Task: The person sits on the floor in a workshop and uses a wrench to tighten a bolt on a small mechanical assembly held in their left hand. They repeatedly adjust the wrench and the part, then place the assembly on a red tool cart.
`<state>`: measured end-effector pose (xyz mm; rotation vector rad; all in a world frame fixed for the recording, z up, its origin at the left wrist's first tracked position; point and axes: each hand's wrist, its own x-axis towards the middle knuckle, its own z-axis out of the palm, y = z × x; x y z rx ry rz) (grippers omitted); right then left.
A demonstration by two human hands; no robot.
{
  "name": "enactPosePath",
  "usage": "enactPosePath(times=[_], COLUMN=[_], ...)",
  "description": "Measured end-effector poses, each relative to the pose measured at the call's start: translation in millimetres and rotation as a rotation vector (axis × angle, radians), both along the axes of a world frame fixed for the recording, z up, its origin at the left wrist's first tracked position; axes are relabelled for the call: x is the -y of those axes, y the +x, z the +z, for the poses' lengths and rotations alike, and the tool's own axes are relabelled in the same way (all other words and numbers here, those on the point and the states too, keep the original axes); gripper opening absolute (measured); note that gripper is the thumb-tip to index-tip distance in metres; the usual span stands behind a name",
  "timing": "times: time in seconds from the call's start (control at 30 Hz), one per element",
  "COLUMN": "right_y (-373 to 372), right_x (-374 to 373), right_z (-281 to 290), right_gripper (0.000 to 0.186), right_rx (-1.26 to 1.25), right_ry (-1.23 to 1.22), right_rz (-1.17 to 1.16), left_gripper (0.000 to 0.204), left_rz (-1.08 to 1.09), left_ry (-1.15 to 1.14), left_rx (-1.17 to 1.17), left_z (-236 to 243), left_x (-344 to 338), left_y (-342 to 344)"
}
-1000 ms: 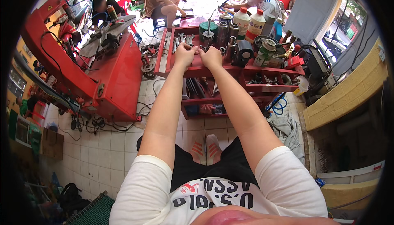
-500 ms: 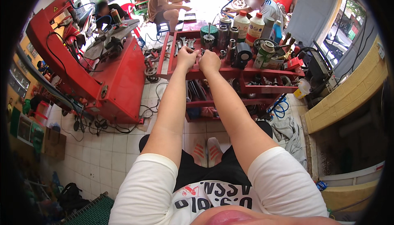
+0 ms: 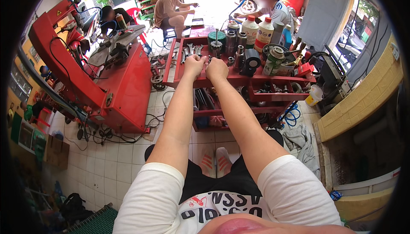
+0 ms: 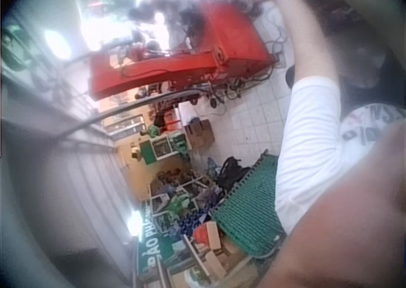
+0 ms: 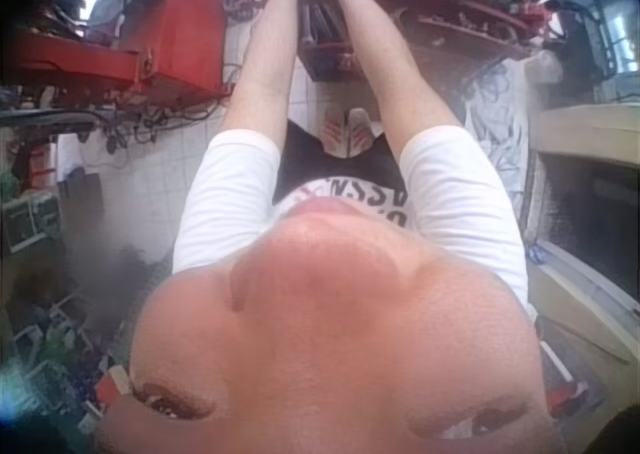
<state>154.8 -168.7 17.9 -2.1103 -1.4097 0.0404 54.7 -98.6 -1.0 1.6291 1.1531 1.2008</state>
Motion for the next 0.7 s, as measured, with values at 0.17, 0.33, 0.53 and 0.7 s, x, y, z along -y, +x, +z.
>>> enactPosePath(times=[0.17, 0.33, 0.53, 0.7], right_y=[3.4, -0.1, 3.2, -2.8], right_x=[-5.1, 0.1, 0.0, 1.4], right_z=[-1.6, 0.7, 0.9, 1.6], right_gripper=[0.033, 0.033, 0.033, 0.032], right_rx=[-0.013, 0.0, -0.009, 0.003], right_ry=[-0.024, -0.028, -0.03, 0.051], right_rz=[0.007, 0.024, 0.027, 0.076], left_gripper=[0.038, 0.035, 0.017, 0.031], left_rz=[-0.006, -0.037, 0.105, 0.265], left_ry=[-0.022, -0.05, 0.008, -0.067], left_rx=[-0.06, 0.014, -0.001, 0.222], left_z=[-1.9, 6.9, 1.5, -19.6], left_x=[-3.5, 9.1, -1.0, -33.2], left_y=[4.1, 2.8, 5.2, -4.6])
